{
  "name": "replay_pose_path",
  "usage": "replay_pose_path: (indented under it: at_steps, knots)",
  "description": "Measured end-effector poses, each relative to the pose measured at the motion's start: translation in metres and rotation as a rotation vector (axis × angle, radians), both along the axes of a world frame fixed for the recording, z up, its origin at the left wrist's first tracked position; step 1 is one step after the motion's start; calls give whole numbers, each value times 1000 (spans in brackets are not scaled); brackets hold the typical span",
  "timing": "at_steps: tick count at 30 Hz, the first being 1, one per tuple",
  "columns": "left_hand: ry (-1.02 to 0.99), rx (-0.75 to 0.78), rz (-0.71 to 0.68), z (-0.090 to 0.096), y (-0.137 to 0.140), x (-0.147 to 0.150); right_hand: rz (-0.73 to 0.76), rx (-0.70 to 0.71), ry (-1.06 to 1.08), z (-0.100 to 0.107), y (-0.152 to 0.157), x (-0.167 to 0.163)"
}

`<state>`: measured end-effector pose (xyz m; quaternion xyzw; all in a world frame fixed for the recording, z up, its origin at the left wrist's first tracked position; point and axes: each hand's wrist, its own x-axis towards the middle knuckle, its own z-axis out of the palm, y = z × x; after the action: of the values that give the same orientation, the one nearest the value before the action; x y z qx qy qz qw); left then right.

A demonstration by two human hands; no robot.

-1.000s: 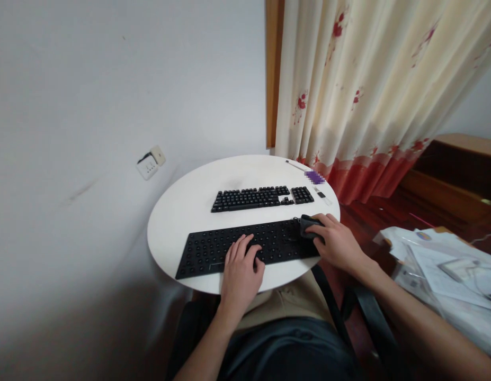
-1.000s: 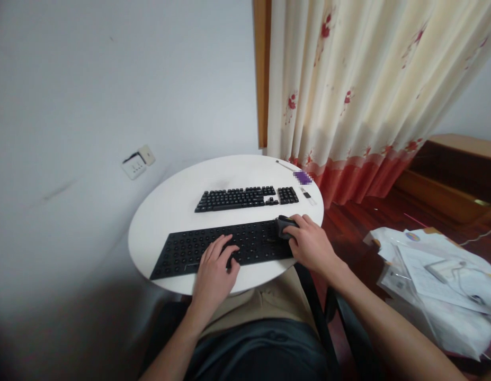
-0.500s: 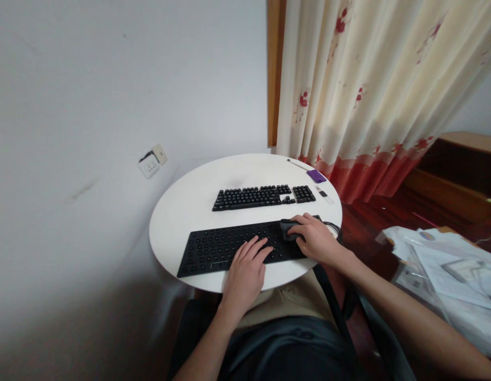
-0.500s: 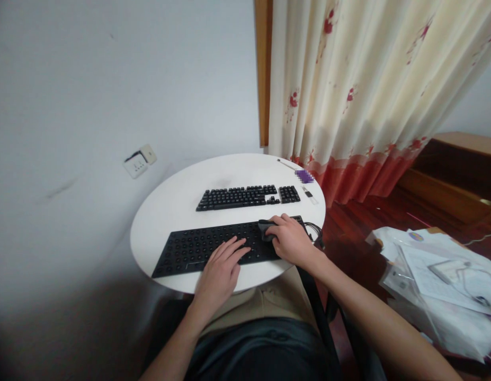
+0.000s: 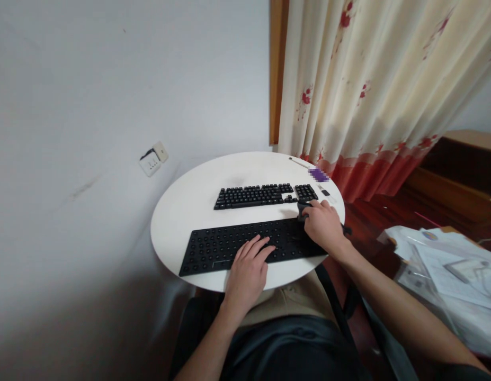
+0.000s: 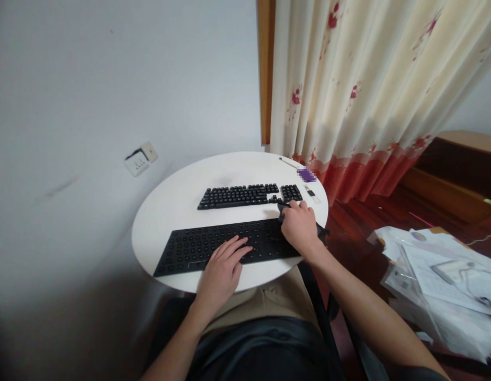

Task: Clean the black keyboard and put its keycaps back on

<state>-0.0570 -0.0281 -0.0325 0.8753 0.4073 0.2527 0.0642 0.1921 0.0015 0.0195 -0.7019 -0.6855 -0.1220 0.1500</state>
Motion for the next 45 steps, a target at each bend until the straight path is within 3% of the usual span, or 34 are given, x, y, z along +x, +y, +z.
replay_pose_path:
  at_steps: [3, 8, 9, 14, 20, 25, 27, 31, 37, 39, 43, 45]
  knots:
    - [4, -5, 3, 0, 0, 0, 5, 10, 29, 6, -7, 15]
    - [1, 10, 4, 1, 2, 0, 407, -146, 74, 9, -41, 23]
    - [-2, 12, 5, 1, 2, 0, 429, -161, 55, 8, -48, 23]
    - [-1, 18, 3, -1, 4, 0, 172, -61, -43, 4, -70, 30]
    - [-10, 30, 9, -2, 4, 0, 366, -95, -14, -3, -76, 29]
    - [-5, 27, 10, -1, 3, -1, 65, -27, -45, -1, -79, 38]
    - [-4, 29, 16, -1, 3, -1, 119, -16, -8, 0, -79, 36]
    - [3, 28, 16, 0, 3, -1, 374, -103, 76, -3, -79, 30]
    - [4, 24, 11, 0, 4, 0, -28, -66, -4, 0, -81, 50]
    - [1, 27, 15, 0, 4, 0, 13, -30, 12, 0, -82, 47]
    - [2, 32, 16, -1, 4, -1, 308, -67, 74, -7, -83, 31]
    - [5, 32, 15, -1, 4, -1, 291, -83, 81, -12, -82, 32]
